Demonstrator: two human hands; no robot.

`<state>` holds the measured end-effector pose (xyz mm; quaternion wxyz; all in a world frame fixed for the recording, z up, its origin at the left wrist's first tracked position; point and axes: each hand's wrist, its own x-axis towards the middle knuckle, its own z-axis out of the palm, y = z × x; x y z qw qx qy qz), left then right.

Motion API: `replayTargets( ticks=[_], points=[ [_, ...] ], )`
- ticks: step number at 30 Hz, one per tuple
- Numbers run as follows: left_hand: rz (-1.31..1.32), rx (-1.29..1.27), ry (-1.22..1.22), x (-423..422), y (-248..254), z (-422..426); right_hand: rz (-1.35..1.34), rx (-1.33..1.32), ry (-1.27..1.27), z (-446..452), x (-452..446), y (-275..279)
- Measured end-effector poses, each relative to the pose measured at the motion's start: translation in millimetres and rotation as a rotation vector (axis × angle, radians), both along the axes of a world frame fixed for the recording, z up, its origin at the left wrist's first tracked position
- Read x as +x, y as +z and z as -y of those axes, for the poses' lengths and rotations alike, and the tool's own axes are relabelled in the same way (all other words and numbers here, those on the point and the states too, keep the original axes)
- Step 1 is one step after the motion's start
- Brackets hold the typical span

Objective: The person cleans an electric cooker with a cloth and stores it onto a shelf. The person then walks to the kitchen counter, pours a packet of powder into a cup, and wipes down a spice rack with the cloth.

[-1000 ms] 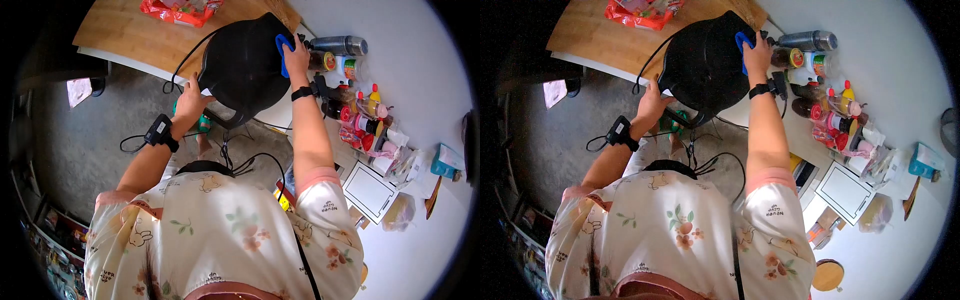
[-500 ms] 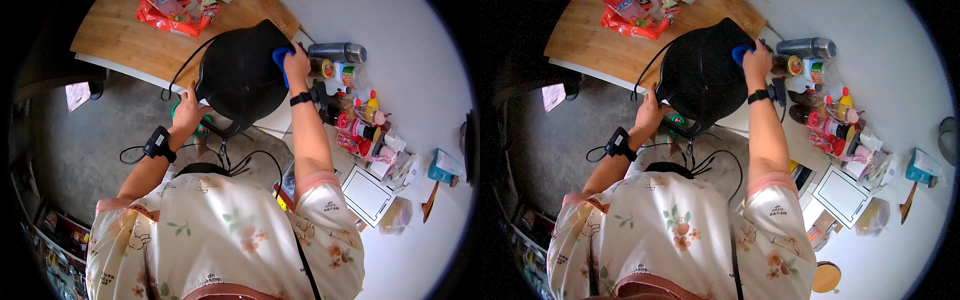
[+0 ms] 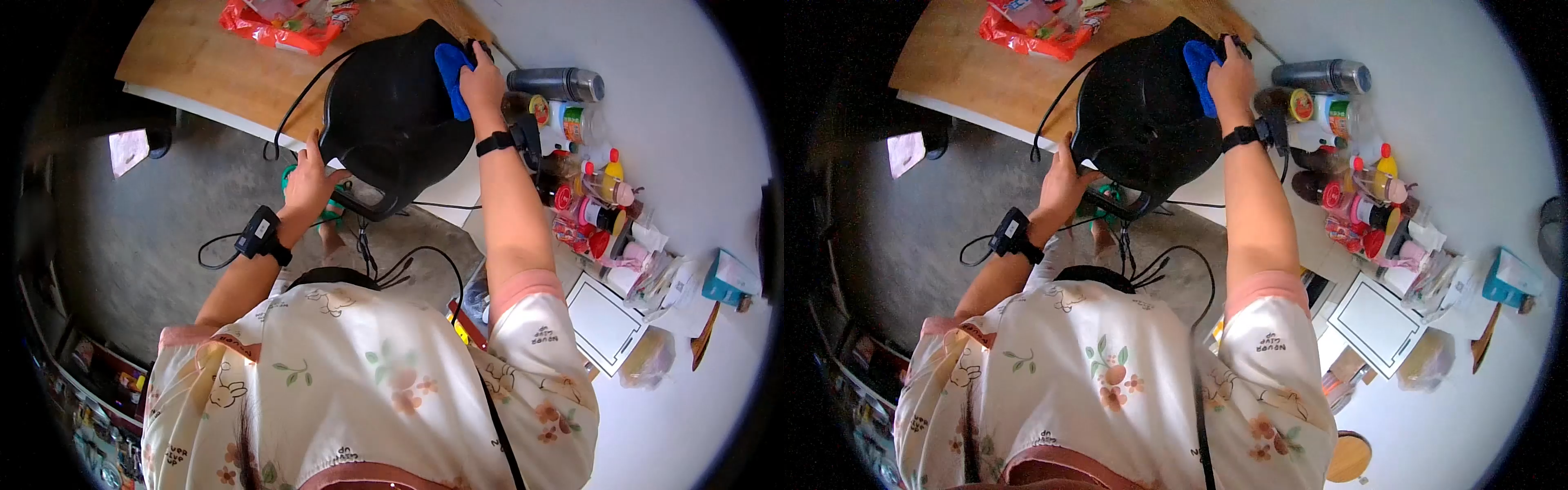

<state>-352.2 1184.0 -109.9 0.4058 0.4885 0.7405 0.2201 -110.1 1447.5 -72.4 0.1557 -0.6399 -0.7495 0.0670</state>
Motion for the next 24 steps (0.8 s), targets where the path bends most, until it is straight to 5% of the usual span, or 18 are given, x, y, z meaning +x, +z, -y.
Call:
replayTargets(
  ticks=[4,13,18,20,23,24],
  points=[
    [-0.021,0.022,0.006,-0.4,-0.8,1.8,0.048,0.217,0.301,41.4,-67.3,-6.6],
    [-0.029,0.081,-0.005,0.2,-12.4,7.2,-0.197,-0.146,0.576,180.1,-103.6,31.2],
    [-0.017,-0.015,0.02,2.5,1.9,3.8,-0.182,-0.306,0.495,194.9,-24.7,50.5],
    [-0.018,-0.009,0.025,2.1,0.2,3.1,-0.274,-0.298,0.116,174.2,-0.7,56.7],
    [-0.022,0.0,0.03,2.6,-1.7,4.5,-0.155,0.016,0.036,123.9,26.0,61.2],
    [-0.031,0.019,0.025,3.0,-4.0,4.6,-0.112,-0.087,-0.032,110.5,23.3,51.4]
  ],
)
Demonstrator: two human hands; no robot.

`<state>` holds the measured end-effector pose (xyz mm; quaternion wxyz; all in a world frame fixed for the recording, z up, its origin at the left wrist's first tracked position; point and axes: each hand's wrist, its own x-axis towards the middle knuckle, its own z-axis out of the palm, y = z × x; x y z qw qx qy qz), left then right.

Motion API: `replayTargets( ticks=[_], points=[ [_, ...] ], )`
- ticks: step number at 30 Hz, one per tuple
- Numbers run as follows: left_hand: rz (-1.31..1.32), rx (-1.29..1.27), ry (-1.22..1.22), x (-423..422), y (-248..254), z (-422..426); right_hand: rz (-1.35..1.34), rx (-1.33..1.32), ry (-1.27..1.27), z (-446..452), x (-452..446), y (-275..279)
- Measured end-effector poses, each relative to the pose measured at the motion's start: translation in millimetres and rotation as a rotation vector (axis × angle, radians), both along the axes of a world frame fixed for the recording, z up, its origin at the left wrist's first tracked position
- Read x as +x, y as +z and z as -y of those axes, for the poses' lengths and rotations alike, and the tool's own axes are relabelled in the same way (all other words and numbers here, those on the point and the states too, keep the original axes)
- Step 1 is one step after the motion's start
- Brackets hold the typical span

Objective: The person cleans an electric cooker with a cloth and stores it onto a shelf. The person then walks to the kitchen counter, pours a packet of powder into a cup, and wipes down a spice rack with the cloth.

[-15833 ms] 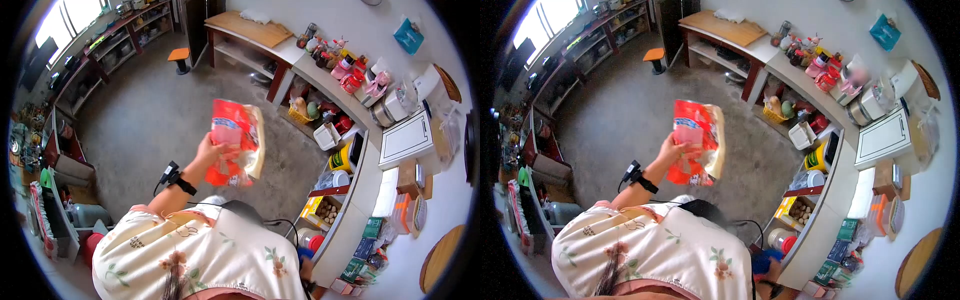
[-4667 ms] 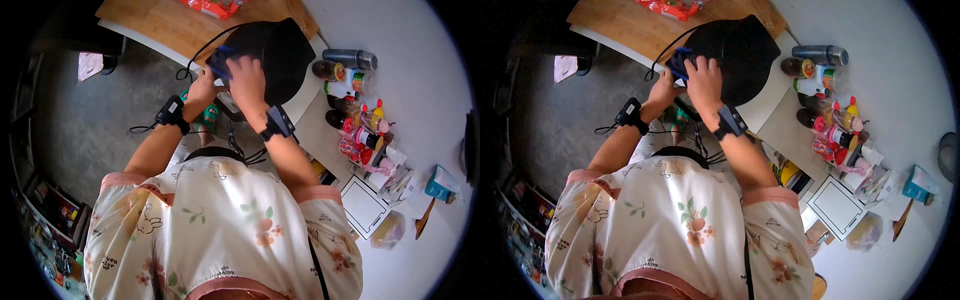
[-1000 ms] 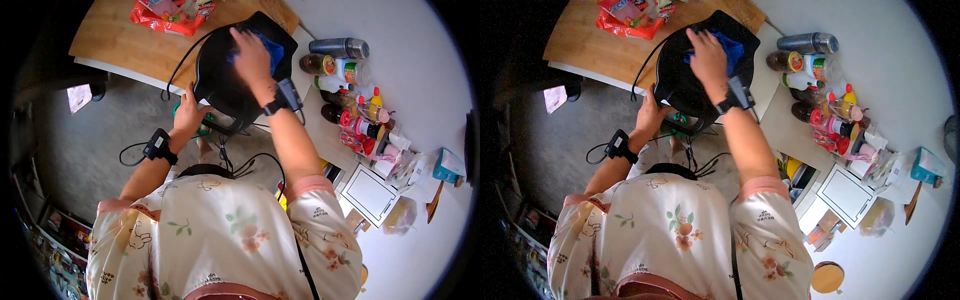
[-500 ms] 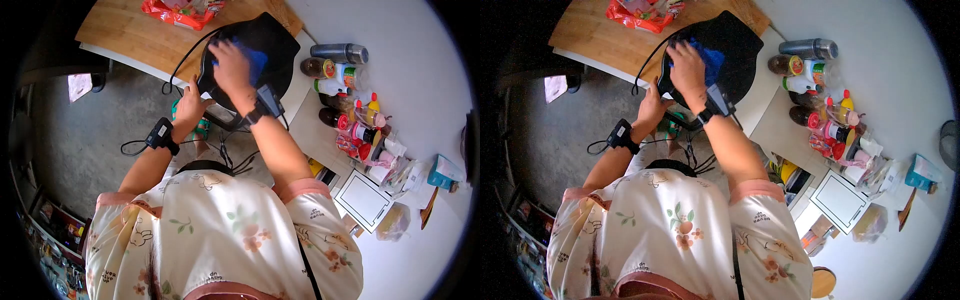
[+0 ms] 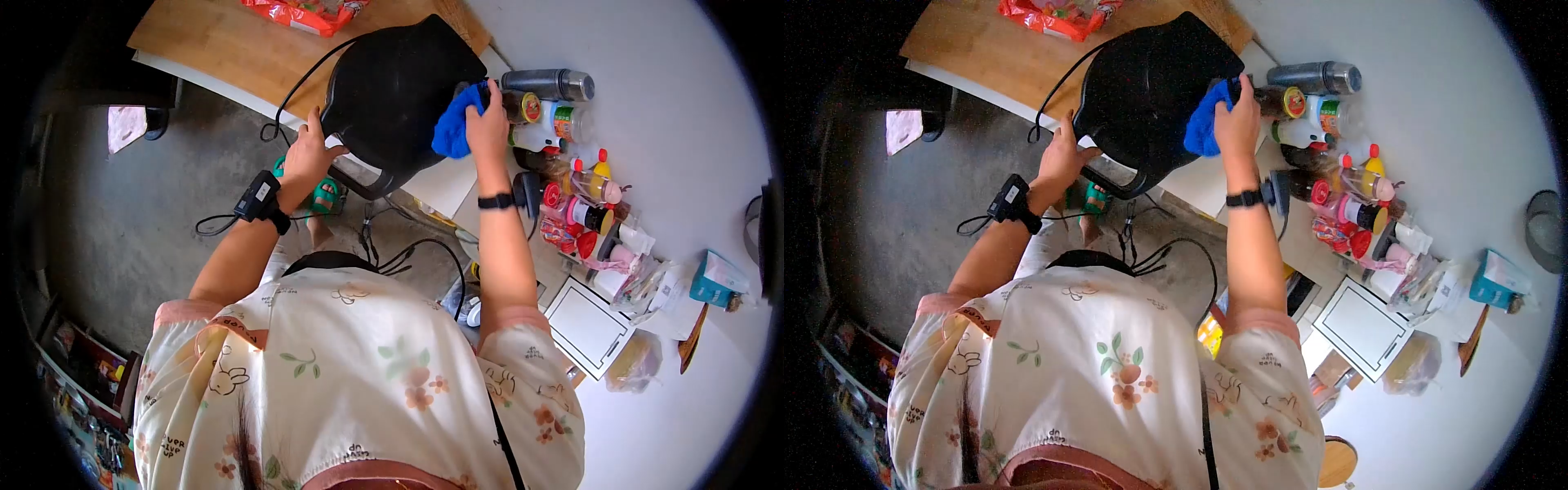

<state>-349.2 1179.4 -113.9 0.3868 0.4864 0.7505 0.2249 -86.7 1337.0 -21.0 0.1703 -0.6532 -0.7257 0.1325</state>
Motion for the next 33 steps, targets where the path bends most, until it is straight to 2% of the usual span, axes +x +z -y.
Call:
replayTargets(
  ticks=[2,4,6,8,13,17,21,22,25,33],
  points=[
    [-0.022,0.038,-0.01,0.0,-4.2,1.2,0.086,-0.215,-0.119,-18.4,-5.3,-23.3],
    [-0.047,0.012,-0.007,-0.1,-0.7,1.1,0.156,-0.024,-0.042,-3.6,-10.5,-47.0],
    [-0.049,0.003,-0.006,2.9,2.2,0.2,0.14,-0.022,0.003,23.9,-13.8,-52.4],
    [-0.037,0.015,0.001,1.8,2.2,-0.6,0.193,0.062,0.153,62.1,-13.6,-55.3],
    [-0.006,0.003,-0.021,-1.8,1.7,0.5,0.323,0.046,0.052,39.5,-6.3,-51.7],
    [0.013,-0.05,-0.014,-0.5,11.5,-3.0,0.298,0.045,0.0,-4.1,4.3,-51.5],
    [0.006,-0.06,0.002,0.1,10.9,-3.7,0.262,0.058,-0.032,18.2,-0.4,-53.6],
    [0.011,-0.046,0.005,0.5,10.4,-4.9,0.241,-0.027,-0.061,33.7,-5.0,-51.3],
    [0.015,-0.02,-0.001,-0.3,7.0,-1.1,0.336,-0.009,0.002,65.8,-14.8,-46.4],
    [-0.002,0.019,-0.031,-1.8,-8.4,-0.6,0.443,0.021,-0.024,-30.4,31.8,-65.9]
  ],
)
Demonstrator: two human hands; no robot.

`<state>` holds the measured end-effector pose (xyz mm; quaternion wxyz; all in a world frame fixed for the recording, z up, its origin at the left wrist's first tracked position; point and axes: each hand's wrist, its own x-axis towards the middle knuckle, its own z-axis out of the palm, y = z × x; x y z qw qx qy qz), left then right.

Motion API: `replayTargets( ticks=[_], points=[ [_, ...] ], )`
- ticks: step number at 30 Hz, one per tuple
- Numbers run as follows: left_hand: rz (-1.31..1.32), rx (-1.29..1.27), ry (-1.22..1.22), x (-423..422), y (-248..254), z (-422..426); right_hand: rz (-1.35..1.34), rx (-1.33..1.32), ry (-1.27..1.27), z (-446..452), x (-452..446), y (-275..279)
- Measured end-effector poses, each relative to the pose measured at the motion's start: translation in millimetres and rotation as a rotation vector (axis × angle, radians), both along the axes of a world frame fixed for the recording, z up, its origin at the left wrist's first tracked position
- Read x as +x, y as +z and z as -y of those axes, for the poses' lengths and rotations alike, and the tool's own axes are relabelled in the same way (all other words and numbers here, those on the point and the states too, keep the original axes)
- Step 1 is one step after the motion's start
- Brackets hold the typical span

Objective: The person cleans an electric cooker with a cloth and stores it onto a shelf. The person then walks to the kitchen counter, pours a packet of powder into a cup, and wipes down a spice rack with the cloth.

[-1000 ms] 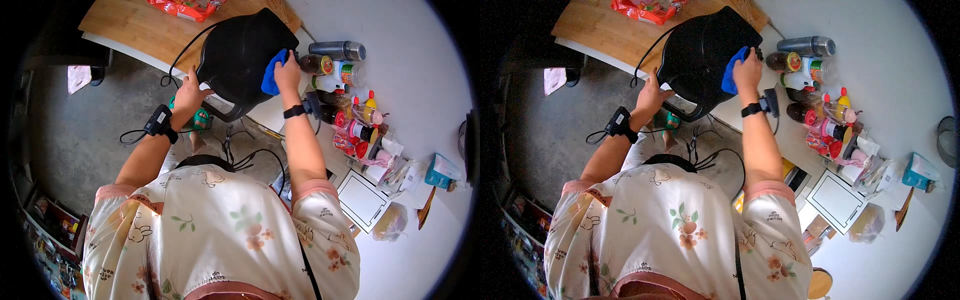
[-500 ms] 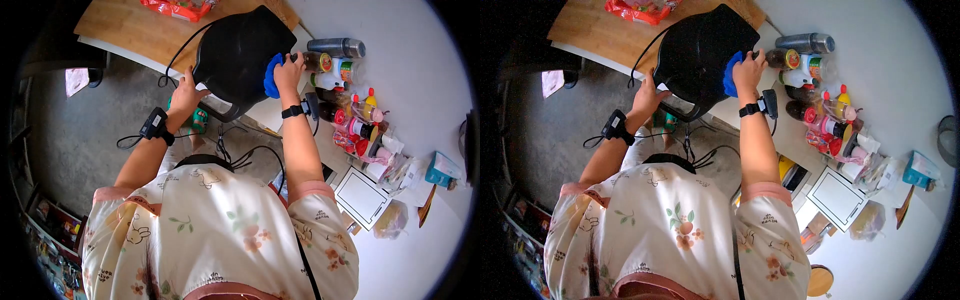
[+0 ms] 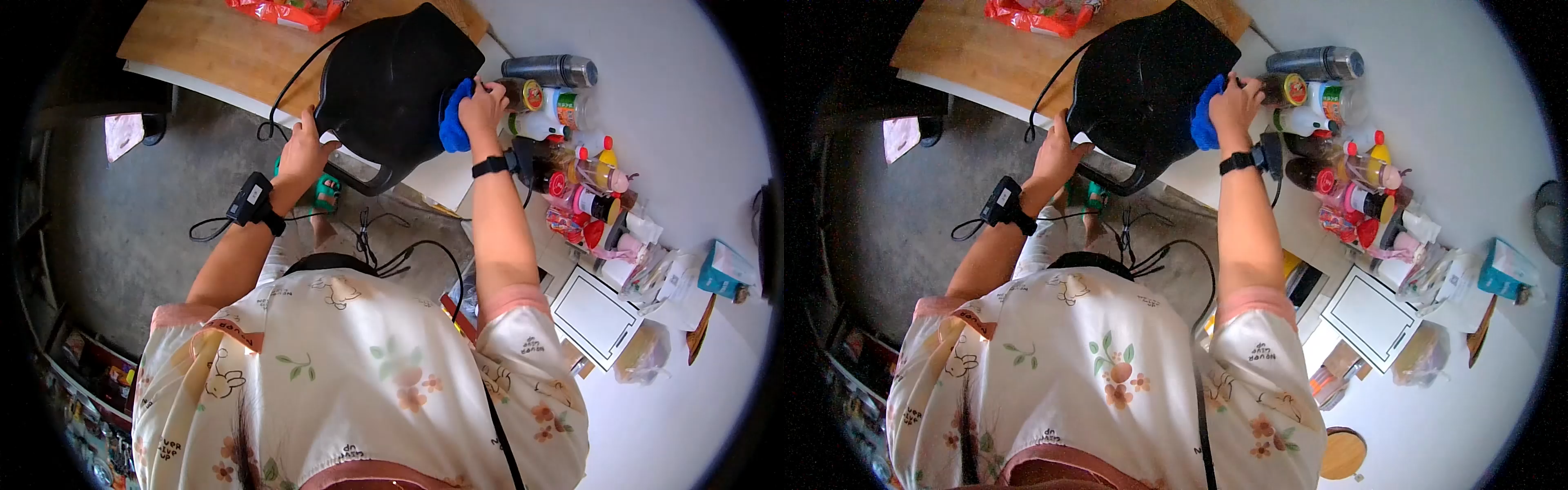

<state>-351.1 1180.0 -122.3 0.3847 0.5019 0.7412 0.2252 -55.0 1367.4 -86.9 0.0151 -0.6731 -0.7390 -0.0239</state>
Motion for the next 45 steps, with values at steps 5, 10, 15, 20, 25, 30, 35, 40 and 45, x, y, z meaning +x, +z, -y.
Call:
replayTargets(
  ticks=[5,10,15,20,25,30,35,40,45],
  points=[
    [-0.021,-0.025,0.029,3.7,4.9,-2.0,-0.053,0.068,0.063,51.8,-24.5,6.0],
    [-0.01,-0.012,0.021,2.4,2.8,-2.4,-0.051,0.051,0.132,106.7,-44.9,20.9],
    [0.0,0.005,0.011,3.3,-4.5,-1.1,0.036,0.145,0.107,50.5,-27.4,8.8],
    [-0.031,-0.015,0.037,9.9,-0.5,-0.7,-0.213,0.051,0.084,39.7,3.0,1.9],
    [-0.051,0.036,0.039,10.2,-5.0,0.6,-0.855,-0.116,-0.294,81.3,76.2,37.0],
    [-0.042,0.047,0.035,9.6,-4.7,-0.3,-0.554,-0.334,-0.656,156.8,143.6,75.6],
    [-0.043,0.009,0.007,10.2,-7.7,2.4,-0.287,-0.023,-0.295,192.8,163.0,111.4],
    [-0.054,0.028,0.016,9.5,-9.5,-3.2,-1.575,0.116,-0.513,162.7,109.4,144.0],
    [-0.049,0.014,0.023,8.8,-6.6,-1.4,-1.28,0.065,-0.268,105.8,27.6,119.9]
  ],
)
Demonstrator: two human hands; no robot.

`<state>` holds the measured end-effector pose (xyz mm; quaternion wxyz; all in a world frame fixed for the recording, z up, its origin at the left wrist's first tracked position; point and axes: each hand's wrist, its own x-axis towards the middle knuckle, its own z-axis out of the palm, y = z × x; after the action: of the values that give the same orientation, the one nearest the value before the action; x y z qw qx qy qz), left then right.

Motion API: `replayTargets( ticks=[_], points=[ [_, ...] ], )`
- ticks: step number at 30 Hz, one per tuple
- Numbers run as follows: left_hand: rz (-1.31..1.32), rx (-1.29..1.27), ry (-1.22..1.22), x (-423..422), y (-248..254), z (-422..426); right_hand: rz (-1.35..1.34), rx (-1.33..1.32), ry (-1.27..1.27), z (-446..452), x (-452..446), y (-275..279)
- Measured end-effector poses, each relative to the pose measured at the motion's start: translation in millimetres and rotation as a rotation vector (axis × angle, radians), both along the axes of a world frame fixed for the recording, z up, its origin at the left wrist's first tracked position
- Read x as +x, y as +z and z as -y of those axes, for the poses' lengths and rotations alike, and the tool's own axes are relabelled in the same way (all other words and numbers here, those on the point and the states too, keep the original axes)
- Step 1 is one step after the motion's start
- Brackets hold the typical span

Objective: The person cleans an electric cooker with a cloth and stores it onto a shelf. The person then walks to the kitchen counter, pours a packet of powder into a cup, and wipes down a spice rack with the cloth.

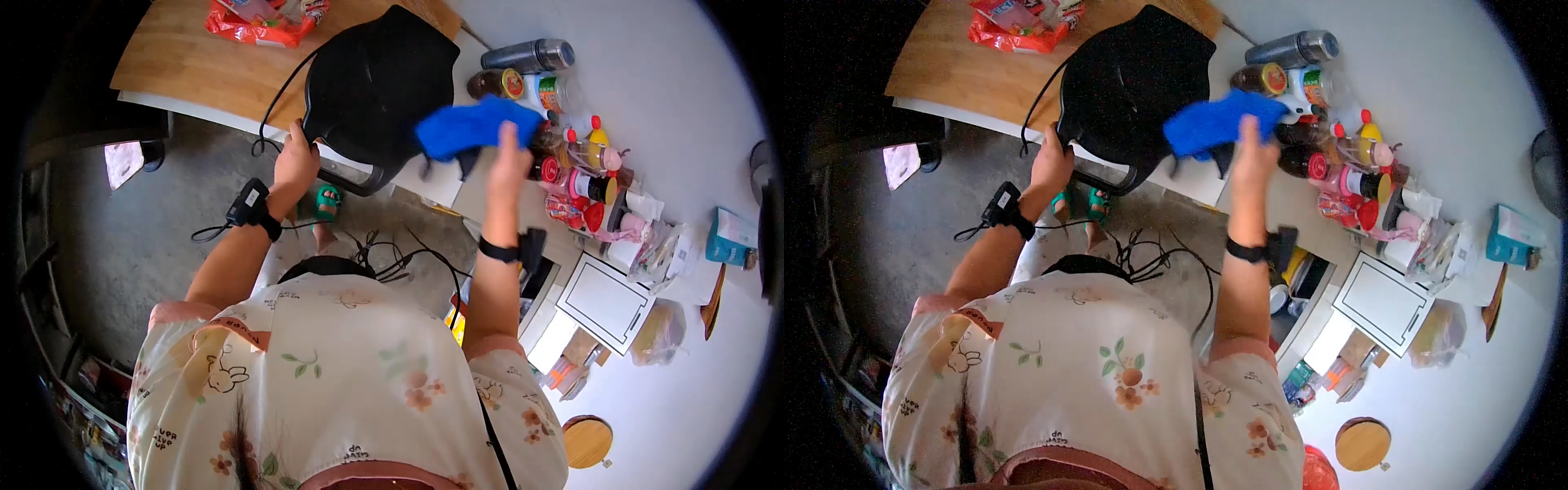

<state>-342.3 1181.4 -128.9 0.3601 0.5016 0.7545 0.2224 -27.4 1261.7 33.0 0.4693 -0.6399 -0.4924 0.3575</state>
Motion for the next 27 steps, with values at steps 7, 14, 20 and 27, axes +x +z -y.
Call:
replayTargets(
  ticks=[7,14,20,27],
  points=[
    [0.029,0.036,-0.01,-1.9,0.9,-0.6,0.997,0.335,0.677,-72.9,-107.3,-114.0],
    [0.074,0.025,0.006,0.0,11.7,-2.7,1.153,0.376,0.589,-127.7,-104.4,-122.5],
    [0.011,0.05,0.04,5.2,10.5,-1.3,1.035,0.269,0.235,-193.2,-74.6,-146.1],
    [-0.041,0.092,0.043,6.1,1.8,-1.0,1.039,0.315,0.412,-83.6,-138.1,-127.2]
  ],
)
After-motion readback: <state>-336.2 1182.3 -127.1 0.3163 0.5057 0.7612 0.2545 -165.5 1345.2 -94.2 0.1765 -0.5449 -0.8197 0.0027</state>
